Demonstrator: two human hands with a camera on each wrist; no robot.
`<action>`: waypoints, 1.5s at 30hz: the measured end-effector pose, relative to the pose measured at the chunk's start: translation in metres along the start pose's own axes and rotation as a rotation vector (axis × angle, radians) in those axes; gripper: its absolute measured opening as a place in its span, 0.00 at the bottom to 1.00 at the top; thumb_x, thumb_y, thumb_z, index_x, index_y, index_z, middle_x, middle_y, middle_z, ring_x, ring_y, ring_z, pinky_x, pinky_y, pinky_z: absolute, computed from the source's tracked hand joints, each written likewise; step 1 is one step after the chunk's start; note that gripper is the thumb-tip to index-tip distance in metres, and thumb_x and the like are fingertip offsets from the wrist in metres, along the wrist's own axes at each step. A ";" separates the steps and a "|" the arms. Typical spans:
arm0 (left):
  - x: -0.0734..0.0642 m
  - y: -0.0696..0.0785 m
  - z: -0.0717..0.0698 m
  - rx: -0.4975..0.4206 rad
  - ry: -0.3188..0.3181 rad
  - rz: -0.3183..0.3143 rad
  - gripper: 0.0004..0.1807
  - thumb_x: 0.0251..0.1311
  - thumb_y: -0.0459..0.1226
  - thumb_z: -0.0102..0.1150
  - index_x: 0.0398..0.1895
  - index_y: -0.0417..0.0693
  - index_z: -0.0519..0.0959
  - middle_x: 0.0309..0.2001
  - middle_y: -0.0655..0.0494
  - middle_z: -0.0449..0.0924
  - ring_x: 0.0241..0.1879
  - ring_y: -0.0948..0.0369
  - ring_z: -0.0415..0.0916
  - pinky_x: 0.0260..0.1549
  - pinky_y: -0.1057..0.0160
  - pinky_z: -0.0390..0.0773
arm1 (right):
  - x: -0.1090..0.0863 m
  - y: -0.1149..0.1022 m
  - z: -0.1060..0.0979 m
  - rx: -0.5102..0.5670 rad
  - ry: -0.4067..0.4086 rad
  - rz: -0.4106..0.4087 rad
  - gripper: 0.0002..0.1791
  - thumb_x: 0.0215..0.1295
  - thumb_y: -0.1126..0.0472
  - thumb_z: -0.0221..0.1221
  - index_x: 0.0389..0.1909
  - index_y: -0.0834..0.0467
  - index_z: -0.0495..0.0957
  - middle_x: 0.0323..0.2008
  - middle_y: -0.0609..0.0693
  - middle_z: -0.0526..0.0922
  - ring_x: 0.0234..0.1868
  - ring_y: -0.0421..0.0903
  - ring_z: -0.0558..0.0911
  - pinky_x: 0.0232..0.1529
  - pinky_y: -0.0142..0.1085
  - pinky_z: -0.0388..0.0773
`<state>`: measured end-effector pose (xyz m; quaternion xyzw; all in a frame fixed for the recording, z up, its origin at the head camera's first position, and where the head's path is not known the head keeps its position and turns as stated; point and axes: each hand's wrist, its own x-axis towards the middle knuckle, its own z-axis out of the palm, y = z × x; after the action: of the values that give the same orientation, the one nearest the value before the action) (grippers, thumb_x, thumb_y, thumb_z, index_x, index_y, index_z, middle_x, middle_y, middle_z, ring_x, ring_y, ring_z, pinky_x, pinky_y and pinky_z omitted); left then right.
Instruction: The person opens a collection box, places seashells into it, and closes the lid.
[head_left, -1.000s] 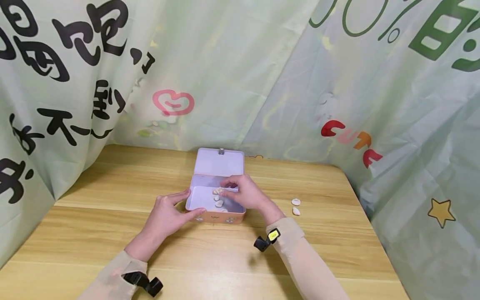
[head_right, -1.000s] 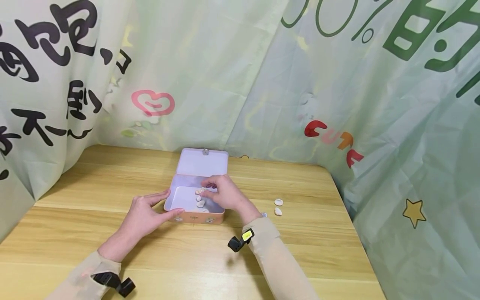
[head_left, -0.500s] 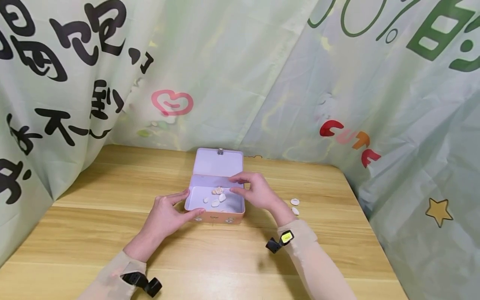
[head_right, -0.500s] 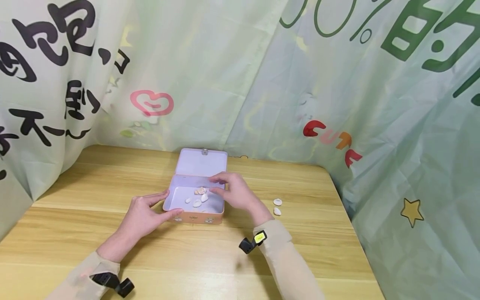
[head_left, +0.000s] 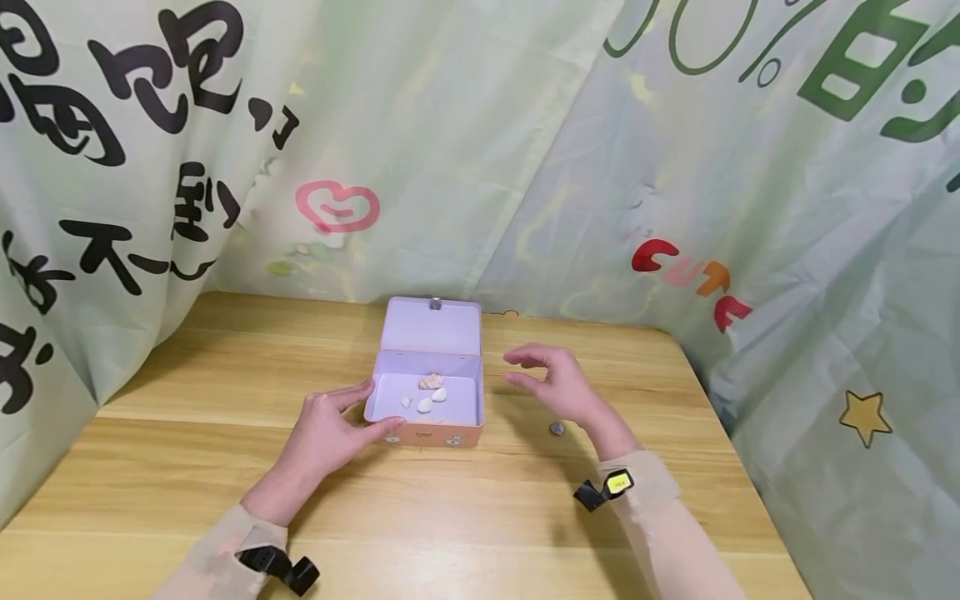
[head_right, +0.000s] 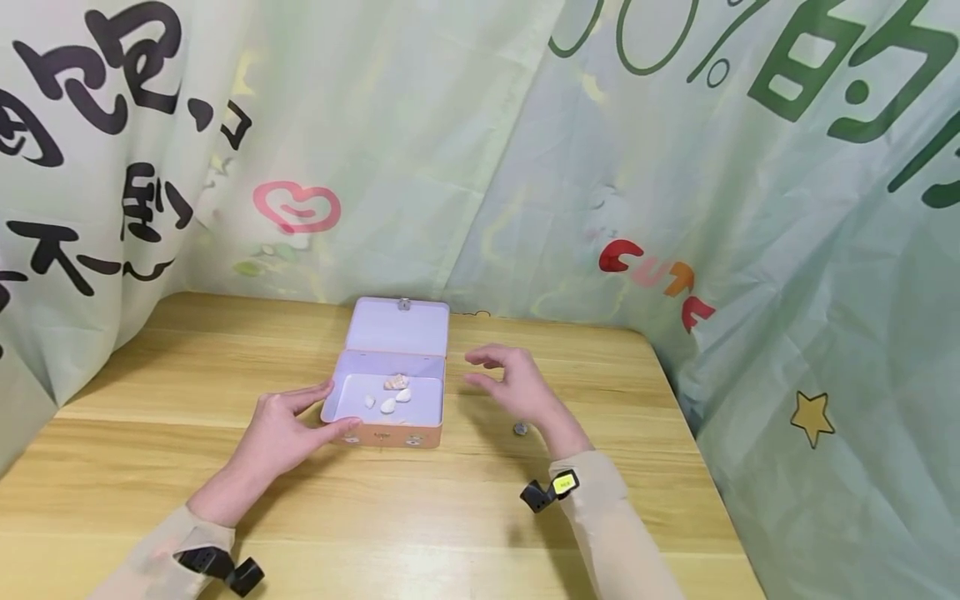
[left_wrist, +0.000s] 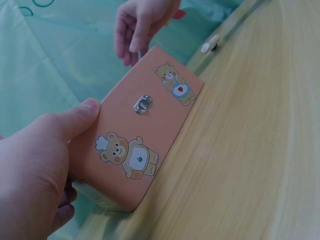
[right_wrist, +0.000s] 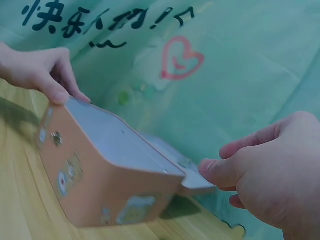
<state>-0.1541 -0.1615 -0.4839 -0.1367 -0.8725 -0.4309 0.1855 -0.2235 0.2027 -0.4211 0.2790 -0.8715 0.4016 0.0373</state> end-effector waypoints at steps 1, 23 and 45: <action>0.000 0.000 0.000 -0.001 0.000 0.000 0.48 0.46 0.62 0.83 0.57 0.31 0.83 0.56 0.42 0.83 0.58 0.43 0.81 0.42 0.50 0.85 | -0.002 0.003 -0.003 -0.002 0.007 0.011 0.14 0.68 0.66 0.72 0.53 0.61 0.88 0.54 0.54 0.88 0.55 0.55 0.86 0.61 0.50 0.81; 0.000 0.001 0.001 0.004 0.001 0.005 0.46 0.47 0.59 0.84 0.57 0.30 0.83 0.56 0.42 0.83 0.58 0.41 0.80 0.38 0.52 0.82 | -0.042 0.063 -0.039 -0.037 0.050 0.164 0.16 0.71 0.70 0.68 0.57 0.70 0.83 0.54 0.66 0.86 0.57 0.64 0.83 0.61 0.59 0.78; 0.000 0.002 0.000 0.004 -0.006 -0.007 0.47 0.46 0.60 0.84 0.57 0.30 0.83 0.57 0.41 0.83 0.59 0.39 0.80 0.53 0.42 0.83 | -0.080 0.099 -0.047 -0.124 0.002 0.206 0.17 0.69 0.70 0.69 0.56 0.70 0.83 0.51 0.61 0.87 0.50 0.59 0.85 0.54 0.57 0.81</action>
<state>-0.1533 -0.1605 -0.4826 -0.1348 -0.8743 -0.4296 0.1815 -0.2149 0.3242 -0.4798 0.1846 -0.9187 0.3489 0.0140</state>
